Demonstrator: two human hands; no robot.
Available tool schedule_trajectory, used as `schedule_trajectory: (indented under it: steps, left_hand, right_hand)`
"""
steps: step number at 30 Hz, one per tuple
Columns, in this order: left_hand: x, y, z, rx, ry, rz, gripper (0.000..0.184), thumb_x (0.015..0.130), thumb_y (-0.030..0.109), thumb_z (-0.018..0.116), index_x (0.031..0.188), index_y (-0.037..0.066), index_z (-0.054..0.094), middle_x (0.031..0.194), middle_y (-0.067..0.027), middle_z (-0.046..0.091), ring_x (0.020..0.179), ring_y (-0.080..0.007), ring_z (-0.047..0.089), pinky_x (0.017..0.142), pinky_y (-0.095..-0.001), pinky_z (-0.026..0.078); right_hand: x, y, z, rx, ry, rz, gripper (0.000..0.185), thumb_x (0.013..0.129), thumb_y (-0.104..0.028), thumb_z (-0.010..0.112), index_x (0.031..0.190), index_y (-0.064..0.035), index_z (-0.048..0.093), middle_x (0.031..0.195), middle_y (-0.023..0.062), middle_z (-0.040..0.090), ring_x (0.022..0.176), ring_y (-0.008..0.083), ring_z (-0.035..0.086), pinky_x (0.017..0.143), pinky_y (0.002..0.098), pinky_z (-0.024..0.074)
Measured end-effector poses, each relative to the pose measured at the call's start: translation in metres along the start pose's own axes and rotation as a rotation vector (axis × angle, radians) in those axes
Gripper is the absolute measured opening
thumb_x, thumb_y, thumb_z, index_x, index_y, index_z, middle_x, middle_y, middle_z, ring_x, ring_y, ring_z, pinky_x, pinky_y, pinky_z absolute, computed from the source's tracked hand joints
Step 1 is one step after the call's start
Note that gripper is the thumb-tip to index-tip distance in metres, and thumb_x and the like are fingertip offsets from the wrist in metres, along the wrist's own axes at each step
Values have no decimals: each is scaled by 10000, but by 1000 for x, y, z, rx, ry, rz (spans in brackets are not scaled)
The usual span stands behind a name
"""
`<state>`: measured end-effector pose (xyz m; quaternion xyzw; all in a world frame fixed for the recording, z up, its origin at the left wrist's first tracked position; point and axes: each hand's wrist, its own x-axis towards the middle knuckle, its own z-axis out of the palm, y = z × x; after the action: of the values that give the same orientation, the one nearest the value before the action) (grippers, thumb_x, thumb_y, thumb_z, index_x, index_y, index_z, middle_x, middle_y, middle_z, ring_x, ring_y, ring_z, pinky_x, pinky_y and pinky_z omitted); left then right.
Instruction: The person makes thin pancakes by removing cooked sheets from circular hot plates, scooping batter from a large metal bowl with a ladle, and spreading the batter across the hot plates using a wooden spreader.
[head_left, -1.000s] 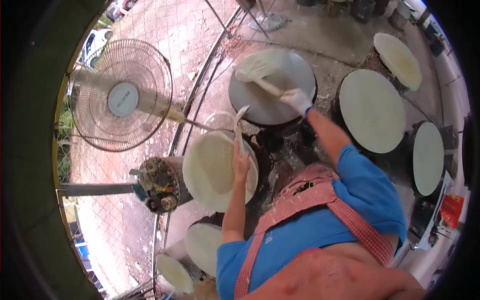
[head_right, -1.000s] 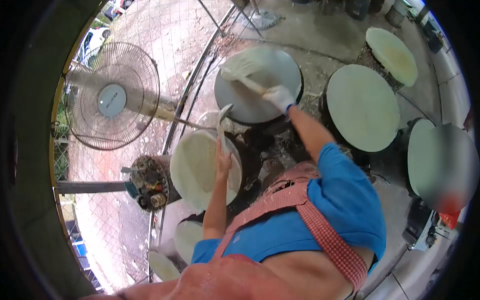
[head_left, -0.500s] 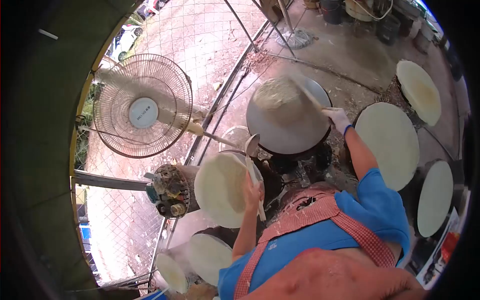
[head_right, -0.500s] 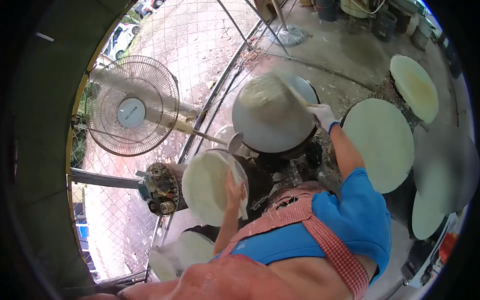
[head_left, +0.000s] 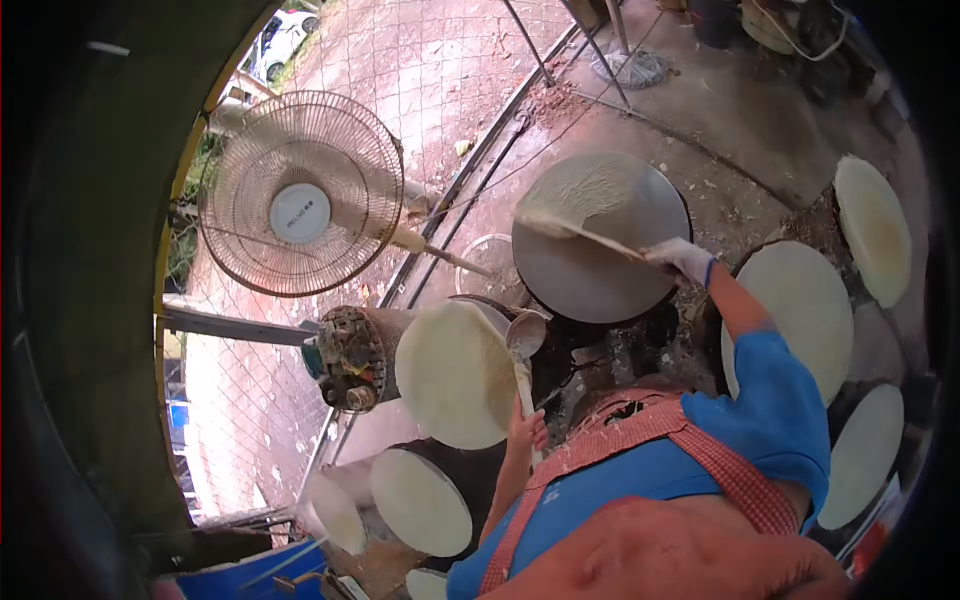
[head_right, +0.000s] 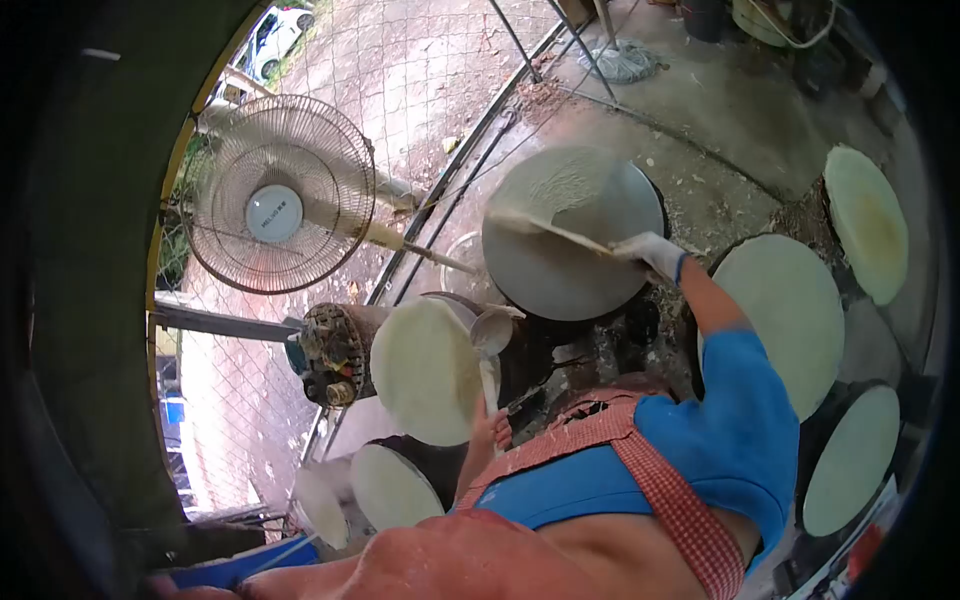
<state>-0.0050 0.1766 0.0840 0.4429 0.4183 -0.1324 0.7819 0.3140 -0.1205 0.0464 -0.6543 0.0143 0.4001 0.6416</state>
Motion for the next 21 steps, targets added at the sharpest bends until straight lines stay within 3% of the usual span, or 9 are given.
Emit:
schedule_trajectory:
  steps: [5, 7, 8, 10, 13, 15, 17, 19, 21]
  left_hand:
    - [-20, -9, -2, 16, -22, 55, 699, 810, 18, 472, 1355, 268, 113, 508, 23, 281, 354, -74, 293, 303, -217, 254]
    - [-29, -15, -3, -17, -37, 52, 688, 813, 20, 473, 1352, 248, 113, 512, 26, 281, 358, -65, 290, 308, -209, 246]
    - [-28, -17, 0, -42, -18, 45, 676, 814, 19, 470, 1350, 235, 120, 517, 29, 281, 364, -60, 287, 313, -203, 241]
    - [-30, -19, -2, -89, 10, 10, 664, 816, 15, 463, 1352, 229, 135, 531, 38, 283, 377, -53, 284, 321, -194, 238]
    - [-32, -28, -6, -75, 15, 61, 664, 815, 16, 464, 1354, 234, 143, 536, 41, 285, 381, -50, 283, 321, -192, 239]
    - [-37, -32, -7, -150, 27, 79, 675, 812, 15, 468, 1357, 238, 137, 540, 39, 287, 386, -48, 285, 323, -189, 238]
    - [-43, -35, -10, -113, 10, 103, 682, 812, 18, 468, 1361, 240, 130, 540, 40, 283, 391, -47, 283, 327, -184, 237]
    - [-49, -37, -9, -120, 12, 120, 688, 812, 20, 468, 1364, 243, 123, 541, 41, 277, 391, -46, 279, 333, -178, 236]
    - [-54, -38, -8, -114, 49, 123, 679, 812, 17, 467, 1360, 241, 135, 542, 41, 272, 391, -45, 279, 336, -174, 236]
  right_hand:
    - [17, -12, -39, -43, -91, -95, 280, 755, -236, 625, 967, -54, 645, 492, -28, 417, 374, 62, 353, 334, 238, 252]
    - [42, -47, -34, -44, 93, -98, 293, 735, -197, 654, 947, 4, 642, 633, 23, 576, 512, 75, 499, 420, 231, 369]
    - [38, -54, -27, -39, 83, -87, 293, 735, -197, 654, 947, 4, 642, 633, 23, 576, 512, 75, 499, 420, 231, 369]
    - [27, -63, -8, -118, -148, 54, 246, 747, -169, 630, 909, 15, 646, 671, 22, 594, 566, 73, 518, 469, 222, 393]
    - [-6, -34, -14, -128, -183, 40, 235, 759, -168, 610, 913, 5, 647, 603, 13, 562, 501, 73, 493, 420, 226, 364]
    - [40, 30, -68, -178, -201, -23, 273, 747, -210, 629, 948, -27, 644, 559, 6, 521, 444, 70, 458, 380, 220, 324]
    - [58, 15, -71, -205, -211, -97, 315, 735, -252, 648, 983, -58, 640, 515, -2, 479, 388, 68, 423, 339, 214, 283]
    - [38, -56, -31, -125, -75, -67, 274, 725, -187, 642, 942, -20, 649, 539, 1, 510, 402, 73, 424, 345, 239, 290]
    - [77, -43, -30, -255, -196, -281, 288, 711, -201, 660, 940, -26, 652, 549, -8, 512, 402, 70, 414, 345, 235, 282]
